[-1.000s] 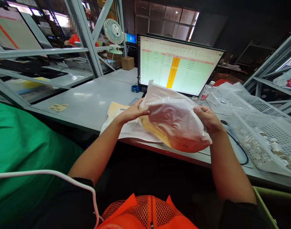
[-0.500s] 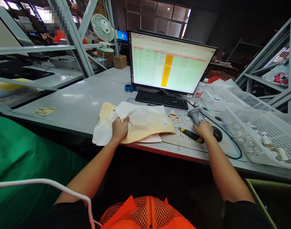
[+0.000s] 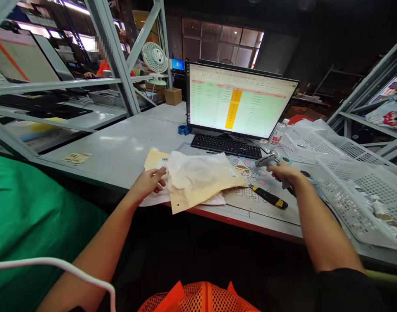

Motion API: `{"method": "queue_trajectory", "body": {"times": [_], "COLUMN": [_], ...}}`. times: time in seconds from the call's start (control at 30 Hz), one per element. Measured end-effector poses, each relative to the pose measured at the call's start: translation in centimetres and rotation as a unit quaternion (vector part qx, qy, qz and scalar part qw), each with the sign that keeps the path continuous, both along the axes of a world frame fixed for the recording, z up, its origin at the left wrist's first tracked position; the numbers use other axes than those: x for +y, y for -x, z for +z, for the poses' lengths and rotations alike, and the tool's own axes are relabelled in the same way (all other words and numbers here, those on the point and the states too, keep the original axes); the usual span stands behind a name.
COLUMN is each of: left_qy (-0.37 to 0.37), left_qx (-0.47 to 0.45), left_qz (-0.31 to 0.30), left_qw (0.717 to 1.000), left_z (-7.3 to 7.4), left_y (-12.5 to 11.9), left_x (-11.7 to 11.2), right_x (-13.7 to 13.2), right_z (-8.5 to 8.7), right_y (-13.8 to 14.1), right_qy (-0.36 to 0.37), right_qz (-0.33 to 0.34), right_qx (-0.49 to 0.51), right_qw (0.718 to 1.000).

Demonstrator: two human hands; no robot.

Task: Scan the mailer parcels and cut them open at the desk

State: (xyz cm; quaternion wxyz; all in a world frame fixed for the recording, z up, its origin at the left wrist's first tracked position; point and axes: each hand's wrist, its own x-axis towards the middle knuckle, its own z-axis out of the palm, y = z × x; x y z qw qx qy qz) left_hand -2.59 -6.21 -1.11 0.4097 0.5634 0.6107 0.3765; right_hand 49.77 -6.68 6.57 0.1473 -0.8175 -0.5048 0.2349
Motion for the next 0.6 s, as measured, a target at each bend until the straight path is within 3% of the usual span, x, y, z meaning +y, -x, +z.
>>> {"method": "queue_trajectory", "body": {"times": [0.07, 0.13, 0.23, 0.33, 0.43, 0.6], "left_qy": [-0.001, -0.047, -0.232, -0.348, -0.310, -0.163], "left_qx": [0.020, 0.094, 0.233, 0.293, 0.335, 0.390], "left_qz": [0.013, 0.059, 0.145, 0.098, -0.012, -0.137], "left_qw": [1.000, 0.993, 0.933, 0.885, 0.889, 0.896], "left_z": [0.0, 0.5, 2.1, 3.4, 3.0, -1.0], "left_y": [0.9, 0.4, -2.5, -6.6, -10.0, -11.7], "left_x": [0.0, -0.3, -1.2, -1.9, -1.6, -0.1], "right_x": [-1.5, -2.6, -3.0, -1.8, -0.4, 0.4], "right_z": [2.6, 4.6, 6.2, 6.3, 6.3, 7.0], "right_y": [0.0, 0.7, 2.3, 3.8, 5.4, 7.3], "right_qy": [0.045, 0.083, 0.122, 0.107, 0.063, 0.060], "right_qz": [0.084, 0.143, 0.148, 0.147, 0.201, 0.259], "right_qx": [0.131, 0.213, 0.199, 0.145, 0.082, 0.033], "right_qw": [0.987, 0.963, 0.961, 0.973, 0.974, 0.963]}}
